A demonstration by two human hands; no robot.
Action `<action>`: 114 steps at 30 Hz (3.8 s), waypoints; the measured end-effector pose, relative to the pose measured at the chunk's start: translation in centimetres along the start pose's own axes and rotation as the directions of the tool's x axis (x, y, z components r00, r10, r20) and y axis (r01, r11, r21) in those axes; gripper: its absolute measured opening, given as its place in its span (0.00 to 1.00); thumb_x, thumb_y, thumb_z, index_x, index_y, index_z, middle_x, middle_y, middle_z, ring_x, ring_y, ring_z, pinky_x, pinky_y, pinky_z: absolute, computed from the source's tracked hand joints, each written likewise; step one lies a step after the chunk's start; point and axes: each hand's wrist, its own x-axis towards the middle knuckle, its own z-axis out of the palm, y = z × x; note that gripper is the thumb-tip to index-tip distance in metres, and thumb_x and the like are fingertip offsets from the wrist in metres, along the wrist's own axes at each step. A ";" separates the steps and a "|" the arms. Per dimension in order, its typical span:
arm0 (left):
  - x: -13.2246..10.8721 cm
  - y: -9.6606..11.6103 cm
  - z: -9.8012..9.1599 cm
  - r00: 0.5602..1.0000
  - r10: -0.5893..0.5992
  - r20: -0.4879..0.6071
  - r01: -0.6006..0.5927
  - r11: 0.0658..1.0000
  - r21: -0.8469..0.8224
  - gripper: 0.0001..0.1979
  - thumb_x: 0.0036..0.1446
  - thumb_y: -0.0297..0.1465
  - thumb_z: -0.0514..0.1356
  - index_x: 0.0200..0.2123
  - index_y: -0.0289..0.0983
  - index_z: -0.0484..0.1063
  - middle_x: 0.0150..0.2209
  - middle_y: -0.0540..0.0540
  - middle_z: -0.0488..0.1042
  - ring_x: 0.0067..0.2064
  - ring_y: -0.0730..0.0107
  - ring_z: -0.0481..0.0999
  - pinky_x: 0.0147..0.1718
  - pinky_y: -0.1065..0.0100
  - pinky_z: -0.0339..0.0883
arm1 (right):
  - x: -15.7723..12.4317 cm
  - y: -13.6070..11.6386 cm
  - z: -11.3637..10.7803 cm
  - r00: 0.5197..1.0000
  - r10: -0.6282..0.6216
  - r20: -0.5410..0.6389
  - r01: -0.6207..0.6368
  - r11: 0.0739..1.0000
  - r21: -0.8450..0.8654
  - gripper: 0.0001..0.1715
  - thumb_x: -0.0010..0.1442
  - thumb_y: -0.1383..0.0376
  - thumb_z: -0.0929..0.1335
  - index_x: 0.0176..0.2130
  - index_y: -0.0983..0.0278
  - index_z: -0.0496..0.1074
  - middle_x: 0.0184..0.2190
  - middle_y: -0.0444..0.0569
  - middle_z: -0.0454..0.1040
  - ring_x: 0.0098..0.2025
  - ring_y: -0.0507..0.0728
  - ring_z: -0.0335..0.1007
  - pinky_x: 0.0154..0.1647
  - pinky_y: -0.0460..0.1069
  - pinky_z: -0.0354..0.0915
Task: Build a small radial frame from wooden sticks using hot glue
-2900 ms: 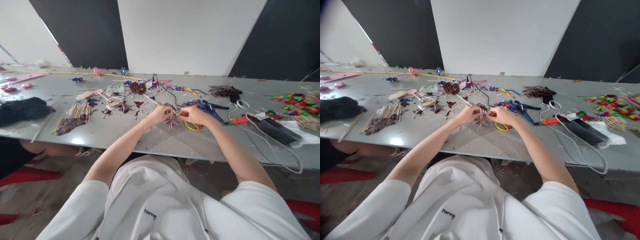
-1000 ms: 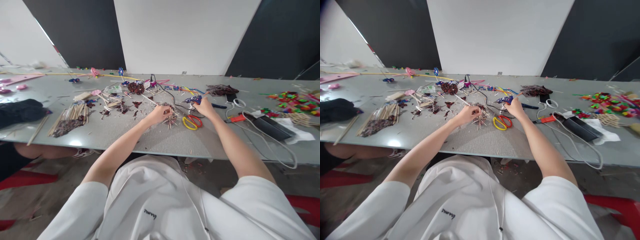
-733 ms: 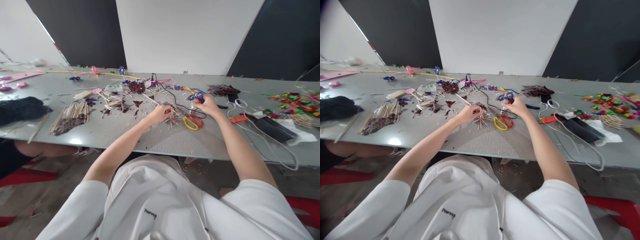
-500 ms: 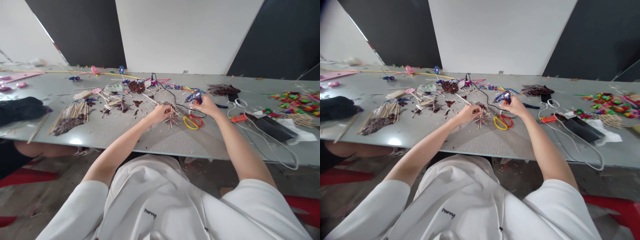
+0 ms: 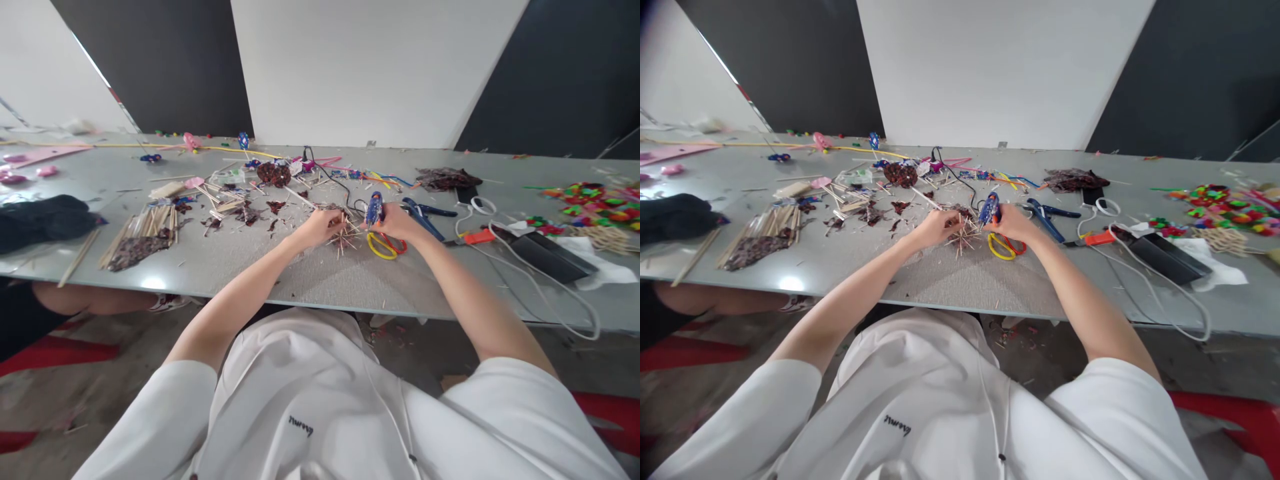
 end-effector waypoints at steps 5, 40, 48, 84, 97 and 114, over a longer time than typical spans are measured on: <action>0.0 0.3 -0.1 1.000 0.002 0.001 -0.002 1.000 0.008 0.08 0.66 0.31 0.60 0.34 0.35 0.75 0.30 0.46 0.77 0.31 0.70 0.70 0.35 0.68 0.62 | -0.2 -0.4 0.8 0.994 -0.052 0.093 0.048 0.998 0.042 0.28 0.49 0.42 0.77 0.28 0.62 0.71 0.25 0.44 0.71 0.29 0.55 0.62 0.32 0.50 0.60; 0.0 -0.1 0.1 1.000 0.016 0.024 -0.017 1.000 0.020 0.08 0.68 0.31 0.59 0.35 0.36 0.74 0.34 0.43 0.79 0.34 0.67 0.74 0.38 0.66 0.64 | -0.3 -0.8 1.0 0.979 -0.127 0.160 0.116 0.990 0.077 0.22 0.48 0.48 0.76 0.27 0.62 0.71 0.24 0.44 0.72 0.27 0.54 0.62 0.31 0.49 0.61; 0.1 -0.2 0.3 1.000 0.025 0.010 -0.025 0.999 0.020 0.08 0.67 0.29 0.60 0.33 0.35 0.74 0.33 0.44 0.78 0.34 0.67 0.74 0.38 0.66 0.64 | -0.2 -0.6 1.0 0.981 -0.108 0.159 0.101 0.993 0.054 0.22 0.48 0.48 0.75 0.27 0.62 0.70 0.24 0.44 0.71 0.28 0.55 0.62 0.31 0.50 0.61; -0.2 0.9 0.0 0.998 0.033 0.050 -0.038 0.995 0.088 0.09 0.69 0.30 0.58 0.36 0.35 0.74 0.33 0.43 0.79 0.32 0.69 0.72 0.35 0.68 0.61 | -0.3 -0.9 0.5 0.987 -0.091 0.132 0.090 0.996 0.015 0.23 0.47 0.48 0.75 0.24 0.62 0.67 0.22 0.43 0.67 0.27 0.53 0.59 0.30 0.49 0.58; -0.1 0.7 -0.1 0.998 0.017 0.059 -0.019 1.000 0.025 0.09 0.70 0.30 0.58 0.35 0.35 0.73 0.32 0.45 0.77 0.33 0.69 0.71 0.36 0.68 0.61 | -0.3 -0.6 -0.2 0.991 -0.088 0.097 0.087 0.996 0.011 0.21 0.49 0.49 0.74 0.25 0.61 0.67 0.22 0.43 0.66 0.26 0.54 0.57 0.29 0.50 0.56; -0.1 0.5 0.1 0.998 0.014 0.055 -0.015 1.000 0.018 0.10 0.69 0.31 0.59 0.34 0.36 0.74 0.30 0.46 0.75 0.31 0.69 0.70 0.35 0.67 0.61 | -0.5 0.4 -2.3 0.995 0.047 -0.090 -0.070 0.961 -0.269 0.35 0.49 0.45 0.79 0.47 0.62 0.72 0.31 0.51 0.77 0.31 0.62 0.72 0.35 0.55 0.66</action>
